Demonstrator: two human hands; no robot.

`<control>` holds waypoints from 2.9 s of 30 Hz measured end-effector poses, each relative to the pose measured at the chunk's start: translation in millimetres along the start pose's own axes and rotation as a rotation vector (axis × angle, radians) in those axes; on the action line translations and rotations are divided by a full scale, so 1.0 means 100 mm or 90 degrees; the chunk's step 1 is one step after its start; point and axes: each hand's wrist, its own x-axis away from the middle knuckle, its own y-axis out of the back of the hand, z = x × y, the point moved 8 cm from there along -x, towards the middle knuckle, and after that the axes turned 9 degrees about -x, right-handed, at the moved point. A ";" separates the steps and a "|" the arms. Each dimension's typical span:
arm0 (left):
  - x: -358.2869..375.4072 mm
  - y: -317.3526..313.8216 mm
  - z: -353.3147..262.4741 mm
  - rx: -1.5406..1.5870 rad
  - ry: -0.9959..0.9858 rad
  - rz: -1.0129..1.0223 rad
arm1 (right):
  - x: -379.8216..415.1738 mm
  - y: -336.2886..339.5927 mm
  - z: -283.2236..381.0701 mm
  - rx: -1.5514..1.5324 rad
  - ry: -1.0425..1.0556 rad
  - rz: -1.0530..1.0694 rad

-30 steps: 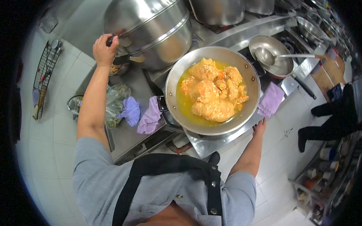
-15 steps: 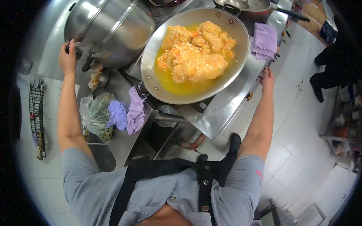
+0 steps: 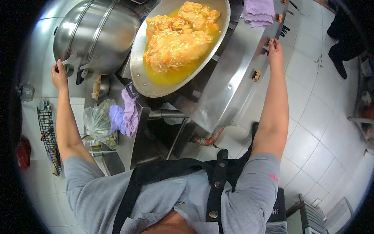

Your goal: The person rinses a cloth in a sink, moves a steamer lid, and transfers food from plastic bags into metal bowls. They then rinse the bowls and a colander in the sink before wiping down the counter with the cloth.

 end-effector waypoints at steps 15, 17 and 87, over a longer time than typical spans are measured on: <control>0.03 0.17 -0.13 0.081 0.026 -0.039 | 0.57 0.31 -0.50 -0.154 -0.200 -0.051; 0.02 0.31 -0.24 0.135 0.074 0.055 | 0.86 0.89 -1.33 0.277 -0.164 0.104; 3.46 -0.05 3.48 0.102 0.313 0.022 | 6.46 -3.90 1.70 0.497 0.588 0.910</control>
